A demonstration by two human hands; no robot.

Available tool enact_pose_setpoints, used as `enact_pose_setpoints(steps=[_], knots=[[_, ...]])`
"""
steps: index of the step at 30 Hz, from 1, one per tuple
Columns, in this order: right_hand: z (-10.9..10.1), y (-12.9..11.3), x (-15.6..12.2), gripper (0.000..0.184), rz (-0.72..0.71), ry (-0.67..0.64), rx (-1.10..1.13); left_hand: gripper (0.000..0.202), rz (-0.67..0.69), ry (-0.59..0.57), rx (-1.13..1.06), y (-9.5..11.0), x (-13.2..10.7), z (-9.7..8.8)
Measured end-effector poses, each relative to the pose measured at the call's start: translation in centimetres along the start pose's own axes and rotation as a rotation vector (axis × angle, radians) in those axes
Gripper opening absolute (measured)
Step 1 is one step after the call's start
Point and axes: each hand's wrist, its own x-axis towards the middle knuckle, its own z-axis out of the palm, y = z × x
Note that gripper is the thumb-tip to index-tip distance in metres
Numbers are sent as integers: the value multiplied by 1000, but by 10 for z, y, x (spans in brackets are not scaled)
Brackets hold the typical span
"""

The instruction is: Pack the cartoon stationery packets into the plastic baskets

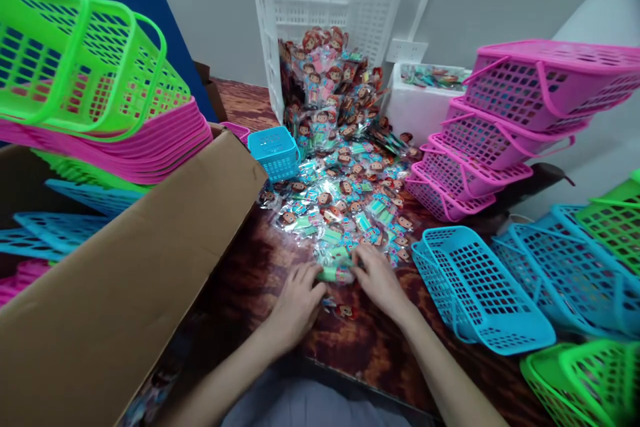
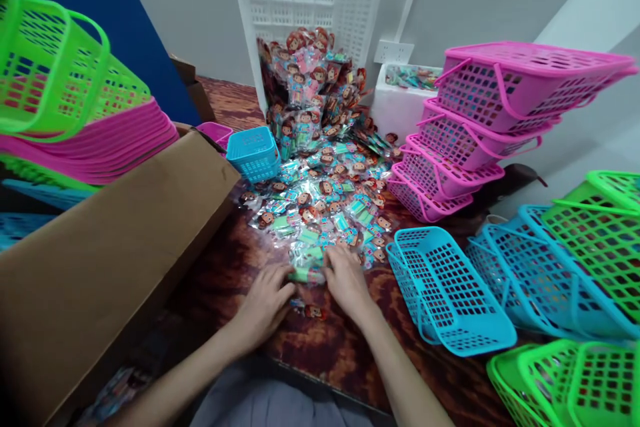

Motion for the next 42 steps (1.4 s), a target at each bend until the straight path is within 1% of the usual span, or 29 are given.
enact_pose_setpoints(steps=[2,4,6,8,10,12,13,15,17,18,19,21,23,24,26,29,30,31,34,35,36,37,38,40,41,42], knots=[[-2,0,-1,9,84,-24,47,23,31,40,-19,1,-11,1],[2,-3,-1,17,96,-108,78,30,32,47,-35,-3,-12,-1],[8,-11,-4,30,56,-207,114,48,24,39,-43,-9,-8,-3],[13,-19,-10,38,-3,-258,161,68,30,14,-42,-15,-3,-5],[13,-24,-17,42,-60,-274,220,76,33,-11,-37,-19,-3,-4],[10,-22,-25,40,-75,-293,255,74,16,-2,-32,-20,-12,1],[7,-18,-28,36,-58,-302,253,70,2,18,-34,-19,-20,4],[2,-7,-35,22,11,-329,249,57,-10,63,-61,-14,-36,9],[-3,4,-40,15,78,-343,310,40,12,60,-111,-4,-51,9],[-5,9,-42,17,95,-340,362,34,34,34,-133,1,-55,7],[-8,11,-43,23,98,-332,412,30,60,-2,-149,7,-58,4],[-16,12,-45,40,67,-310,473,27,119,-74,-155,17,-57,-2],[-25,7,-45,53,23,-323,505,21,178,-94,-139,24,-53,-5],[-28,4,-45,56,6,-346,528,19,201,-72,-129,26,-51,-5],[-33,-2,-46,55,-14,-415,568,17,217,29,-108,29,-47,-2],[-28,-13,-55,50,-22,-530,542,10,175,195,-60,31,-43,2],[-24,-16,-59,49,-28,-545,517,11,157,216,-43,31,-42,3],[-20,-20,-63,48,-36,-546,496,19,143,213,-33,31,-41,3],[-13,-24,-73,39,-53,-521,498,51,129,107,-34,28,-37,0],[-12,-22,-72,34,-46,-522,516,56,130,67,-35,27,-36,-1],[-12,-19,-69,30,-29,-509,523,57,133,34,-35,25,-35,-1],[-12,-15,-64,29,-6,-462,505,53,136,11,-34,24,-34,-2],[-12,-10,-56,30,19,-378,454,46,140,-4,-34,23,-33,-2],[-10,1,-34,29,48,-133,261,31,153,-22,-51,23,-33,-2],[-8,5,-22,30,41,-33,146,25,155,-32,-63,24,-33,-2],[-6,8,-9,36,25,15,42,20,152,-45,-76,25,-34,-2]])
